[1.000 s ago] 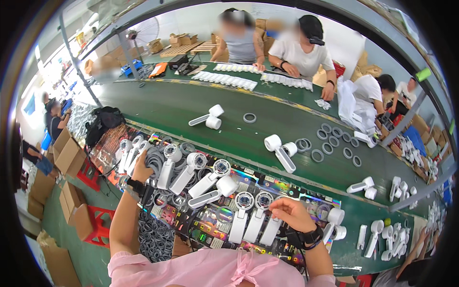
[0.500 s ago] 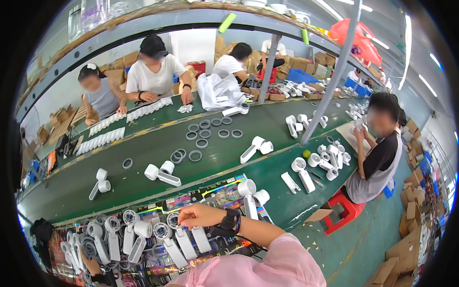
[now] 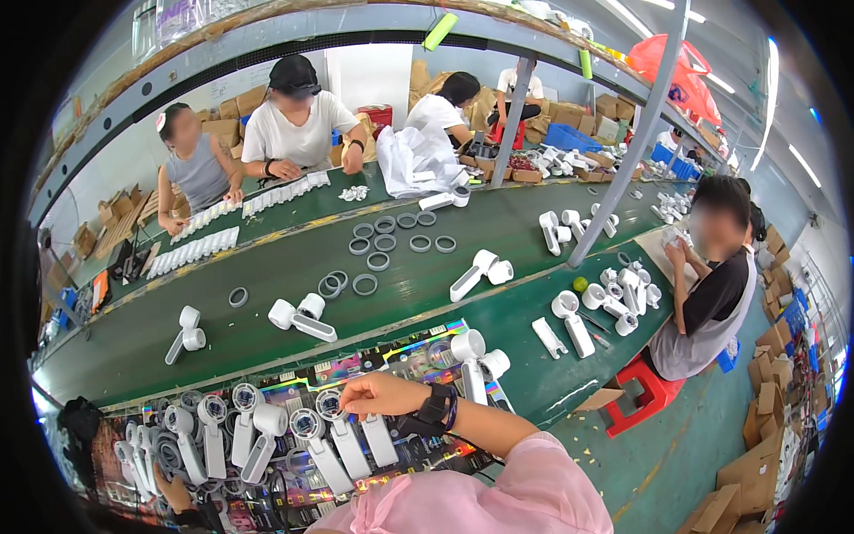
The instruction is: The recorder is assembling small white handheld fans on a factory production line, fitting components together and attaching outer rings.
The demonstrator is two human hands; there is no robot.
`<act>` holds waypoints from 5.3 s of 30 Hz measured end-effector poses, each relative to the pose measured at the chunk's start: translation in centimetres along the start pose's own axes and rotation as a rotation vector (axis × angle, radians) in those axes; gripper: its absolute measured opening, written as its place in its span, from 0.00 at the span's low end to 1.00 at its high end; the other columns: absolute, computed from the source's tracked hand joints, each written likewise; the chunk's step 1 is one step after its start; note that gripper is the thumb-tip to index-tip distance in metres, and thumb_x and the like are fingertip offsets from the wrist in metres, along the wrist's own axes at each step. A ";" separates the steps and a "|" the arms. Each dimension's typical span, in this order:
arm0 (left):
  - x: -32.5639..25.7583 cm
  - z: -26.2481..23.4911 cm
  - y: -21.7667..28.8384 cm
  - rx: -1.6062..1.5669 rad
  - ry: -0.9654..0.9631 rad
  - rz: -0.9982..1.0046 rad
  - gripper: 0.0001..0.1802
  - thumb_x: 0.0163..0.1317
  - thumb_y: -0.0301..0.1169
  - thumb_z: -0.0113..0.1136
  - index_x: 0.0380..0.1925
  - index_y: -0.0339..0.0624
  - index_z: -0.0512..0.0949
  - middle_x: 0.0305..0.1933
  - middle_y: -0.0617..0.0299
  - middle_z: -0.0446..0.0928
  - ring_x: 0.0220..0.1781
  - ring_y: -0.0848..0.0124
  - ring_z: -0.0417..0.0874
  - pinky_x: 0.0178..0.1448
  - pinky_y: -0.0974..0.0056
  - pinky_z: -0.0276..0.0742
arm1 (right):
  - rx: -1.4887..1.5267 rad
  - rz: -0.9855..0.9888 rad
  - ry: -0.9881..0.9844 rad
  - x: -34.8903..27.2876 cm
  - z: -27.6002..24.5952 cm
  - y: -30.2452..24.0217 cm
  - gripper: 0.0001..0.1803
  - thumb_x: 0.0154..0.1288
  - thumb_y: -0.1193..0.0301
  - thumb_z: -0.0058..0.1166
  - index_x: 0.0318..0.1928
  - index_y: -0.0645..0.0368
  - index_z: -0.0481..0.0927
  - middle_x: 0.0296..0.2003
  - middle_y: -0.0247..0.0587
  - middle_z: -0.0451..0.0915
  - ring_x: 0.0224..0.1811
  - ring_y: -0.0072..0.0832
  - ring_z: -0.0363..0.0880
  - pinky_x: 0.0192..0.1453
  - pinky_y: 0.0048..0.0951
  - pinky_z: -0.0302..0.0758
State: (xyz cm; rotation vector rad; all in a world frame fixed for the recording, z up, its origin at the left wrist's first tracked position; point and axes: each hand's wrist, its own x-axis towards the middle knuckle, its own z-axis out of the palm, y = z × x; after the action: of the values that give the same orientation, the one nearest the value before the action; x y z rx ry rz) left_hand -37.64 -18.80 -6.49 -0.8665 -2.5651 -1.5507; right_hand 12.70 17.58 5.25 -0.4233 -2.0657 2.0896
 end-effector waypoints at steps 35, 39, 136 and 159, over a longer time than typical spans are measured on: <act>27.0 23.0 15.7 0.479 -0.177 -0.204 0.23 0.44 0.42 0.66 0.34 0.33 0.83 0.40 0.39 0.82 0.46 0.46 0.83 0.53 0.53 0.78 | -1.097 -0.115 0.229 18.2 -7.1 -1.1 0.39 0.50 0.55 0.67 0.60 0.54 0.67 0.56 0.47 0.69 0.58 0.44 0.72 0.55 0.46 0.74; 27.1 24.6 10.7 0.803 0.141 -0.018 0.31 0.40 0.48 0.68 0.37 0.32 0.82 0.42 0.39 0.82 0.49 0.48 0.83 0.55 0.53 0.78 | -1.358 -0.086 0.286 22.6 -5.4 0.1 0.46 0.44 0.51 0.70 0.62 0.55 0.66 0.57 0.44 0.70 0.63 0.45 0.65 0.56 0.52 0.71; -11.1 22.3 35.5 0.257 -1.596 0.809 0.29 0.55 0.51 0.66 0.47 0.40 0.78 0.44 0.55 0.78 0.43 0.63 0.79 0.47 0.62 0.75 | -1.093 -0.067 0.236 -7.1 -5.3 0.0 0.20 0.55 0.57 0.61 0.41 0.60 0.80 0.42 0.48 0.78 0.49 0.45 0.75 0.54 0.42 0.72; 2.5 15.6 38.5 -0.247 -1.275 -0.040 0.14 0.63 0.32 0.61 0.47 0.40 0.76 0.43 0.64 0.80 0.41 0.76 0.81 0.42 0.68 0.80 | -0.990 -0.126 0.258 -12.1 -4.9 -12.2 0.25 0.62 0.60 0.60 0.55 0.63 0.73 0.51 0.51 0.75 0.55 0.46 0.72 0.62 0.39 0.66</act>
State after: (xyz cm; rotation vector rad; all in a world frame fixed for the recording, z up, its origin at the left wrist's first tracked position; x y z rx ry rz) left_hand -17.76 8.75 17.61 -2.4918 -3.0218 -1.6164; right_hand 24.75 18.66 18.38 -0.6059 -2.7019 0.7504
